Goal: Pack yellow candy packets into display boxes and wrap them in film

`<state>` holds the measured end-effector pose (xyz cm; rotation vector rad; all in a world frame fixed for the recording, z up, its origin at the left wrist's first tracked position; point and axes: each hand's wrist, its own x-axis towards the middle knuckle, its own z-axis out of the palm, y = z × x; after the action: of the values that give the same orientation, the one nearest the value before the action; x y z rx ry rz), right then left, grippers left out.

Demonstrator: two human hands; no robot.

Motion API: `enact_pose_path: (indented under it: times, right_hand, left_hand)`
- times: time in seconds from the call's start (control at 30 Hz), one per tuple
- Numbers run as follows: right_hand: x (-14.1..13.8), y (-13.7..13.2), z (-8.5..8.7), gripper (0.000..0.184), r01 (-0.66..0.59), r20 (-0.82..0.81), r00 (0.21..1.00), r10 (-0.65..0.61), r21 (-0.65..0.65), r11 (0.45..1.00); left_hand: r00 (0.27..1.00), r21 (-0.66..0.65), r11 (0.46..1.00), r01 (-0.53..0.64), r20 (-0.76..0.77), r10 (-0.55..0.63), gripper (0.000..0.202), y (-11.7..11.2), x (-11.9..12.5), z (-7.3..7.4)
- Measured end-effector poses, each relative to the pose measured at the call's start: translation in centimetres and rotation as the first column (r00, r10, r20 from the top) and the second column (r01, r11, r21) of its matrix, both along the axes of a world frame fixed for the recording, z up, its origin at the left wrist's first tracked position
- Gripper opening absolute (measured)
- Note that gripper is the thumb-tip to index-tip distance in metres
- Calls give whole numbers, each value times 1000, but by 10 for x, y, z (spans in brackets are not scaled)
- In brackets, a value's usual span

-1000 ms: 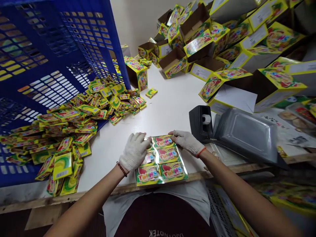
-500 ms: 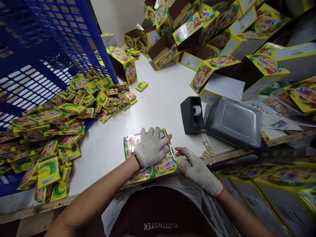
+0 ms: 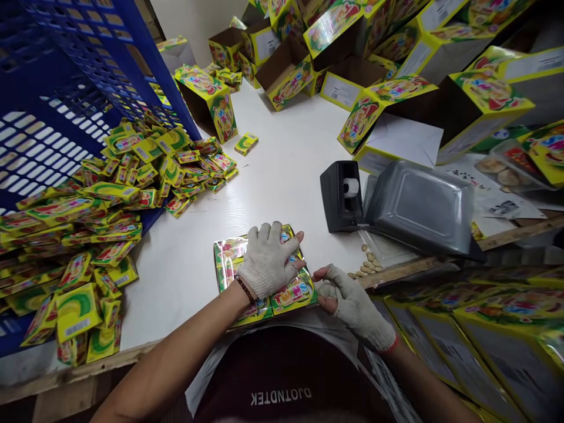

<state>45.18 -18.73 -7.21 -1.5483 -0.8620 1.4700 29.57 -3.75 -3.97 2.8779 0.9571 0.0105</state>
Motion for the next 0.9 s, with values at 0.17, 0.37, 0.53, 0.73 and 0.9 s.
enact_pose_path:
  times: [0.17, 0.37, 0.53, 0.73, 0.9]
  right_hand:
    - [-5, -7, -13, 50, 30, -171, 985, -38, -48, 998]
    - [-9, -10, -9, 42, 28, -149, 988, -25, 16, 999]
    - [28, 8, 10, 22, -93, 401, 916, 33, 132, 987]
    - [91, 48, 16, 45, 469, 634, 616, -467, 180, 864]
    - [111, 79, 13, 35, 364, 698, 647, -307, 71, 929]
  left_hand:
    - [1000, -5, 1000, -14, -4, 14, 59, -2, 1, 1]
    - [999, -29, 999, -34, 8, 35, 66, -5, 3, 2]
    - [997, -2, 997, -72, 27, 72, 96, -11, 5, 0]
    - [997, 12, 997, -74, 29, 73, 101, -14, 6, -3]
    - [996, 8, 997, -72, 50, 72, 100, -13, 4, -5]
